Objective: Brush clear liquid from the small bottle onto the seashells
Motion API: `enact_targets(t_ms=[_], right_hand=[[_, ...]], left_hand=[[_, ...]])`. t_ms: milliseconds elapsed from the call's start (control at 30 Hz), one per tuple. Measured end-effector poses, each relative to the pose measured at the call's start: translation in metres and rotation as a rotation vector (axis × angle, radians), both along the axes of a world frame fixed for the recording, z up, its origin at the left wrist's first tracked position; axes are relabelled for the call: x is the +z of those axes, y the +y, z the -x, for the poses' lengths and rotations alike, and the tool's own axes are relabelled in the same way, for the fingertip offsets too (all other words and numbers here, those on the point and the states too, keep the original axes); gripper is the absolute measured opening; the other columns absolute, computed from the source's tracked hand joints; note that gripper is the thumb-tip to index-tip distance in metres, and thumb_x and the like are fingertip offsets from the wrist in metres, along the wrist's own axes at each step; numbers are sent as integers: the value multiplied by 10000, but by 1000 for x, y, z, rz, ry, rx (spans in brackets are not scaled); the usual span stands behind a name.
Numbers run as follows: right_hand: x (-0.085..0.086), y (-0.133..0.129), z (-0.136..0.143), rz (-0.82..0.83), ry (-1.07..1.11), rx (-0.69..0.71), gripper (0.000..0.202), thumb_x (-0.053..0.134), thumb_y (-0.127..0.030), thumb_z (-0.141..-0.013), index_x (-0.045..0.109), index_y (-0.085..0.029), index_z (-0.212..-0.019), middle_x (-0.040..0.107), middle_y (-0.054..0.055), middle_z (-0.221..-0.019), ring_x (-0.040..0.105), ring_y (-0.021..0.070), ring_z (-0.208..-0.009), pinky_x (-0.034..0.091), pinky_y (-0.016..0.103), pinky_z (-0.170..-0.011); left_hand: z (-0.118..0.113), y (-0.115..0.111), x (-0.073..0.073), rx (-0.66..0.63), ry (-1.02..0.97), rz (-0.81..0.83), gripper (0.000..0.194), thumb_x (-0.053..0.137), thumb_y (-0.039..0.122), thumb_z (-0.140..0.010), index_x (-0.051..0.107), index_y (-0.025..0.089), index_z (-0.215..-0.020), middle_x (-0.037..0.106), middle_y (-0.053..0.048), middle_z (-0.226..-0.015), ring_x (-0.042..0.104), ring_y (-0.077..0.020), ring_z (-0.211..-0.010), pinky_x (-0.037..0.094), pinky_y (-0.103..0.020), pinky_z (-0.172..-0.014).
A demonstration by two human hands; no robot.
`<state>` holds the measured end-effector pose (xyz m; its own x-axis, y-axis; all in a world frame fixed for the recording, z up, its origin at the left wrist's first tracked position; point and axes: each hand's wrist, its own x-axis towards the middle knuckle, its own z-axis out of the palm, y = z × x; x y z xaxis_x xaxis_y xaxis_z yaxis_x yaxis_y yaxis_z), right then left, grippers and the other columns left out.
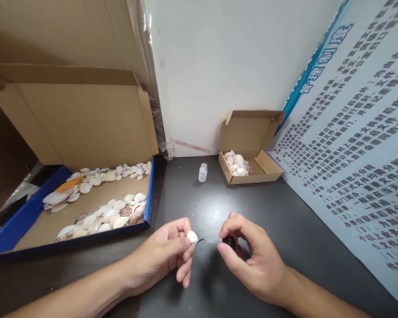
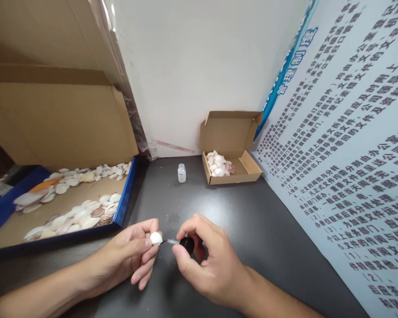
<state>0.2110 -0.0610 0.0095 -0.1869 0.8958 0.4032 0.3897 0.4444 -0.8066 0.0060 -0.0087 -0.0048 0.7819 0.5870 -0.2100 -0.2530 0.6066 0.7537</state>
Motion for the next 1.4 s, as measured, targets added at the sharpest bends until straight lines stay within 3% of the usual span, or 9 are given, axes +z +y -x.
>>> enact_targets(t_ms=[667, 1400], right_hand=[[0, 0, -2, -56, -14, 36, 90, 522, -144, -898, 542, -232, -901, 492, -30, -710, 487, 124, -598, 411, 252, -561], [1, 0, 0, 12, 3, 18, 123, 519, -144, -884, 521, -249, -948, 507, -37, -730, 497, 121, -594, 429, 229, -540]], left_hand=[[1, 1, 1, -10, 48, -3, 290, 696, 327, -842, 462, 180, -752, 535, 55, -591, 434, -39, -401, 439, -188, -459], [-1, 1, 5, -4, 77, 2, 289, 740, 349, -792, 512, 172, -774, 467, 69, -571, 355, -45, -436, 374, -197, -472]])
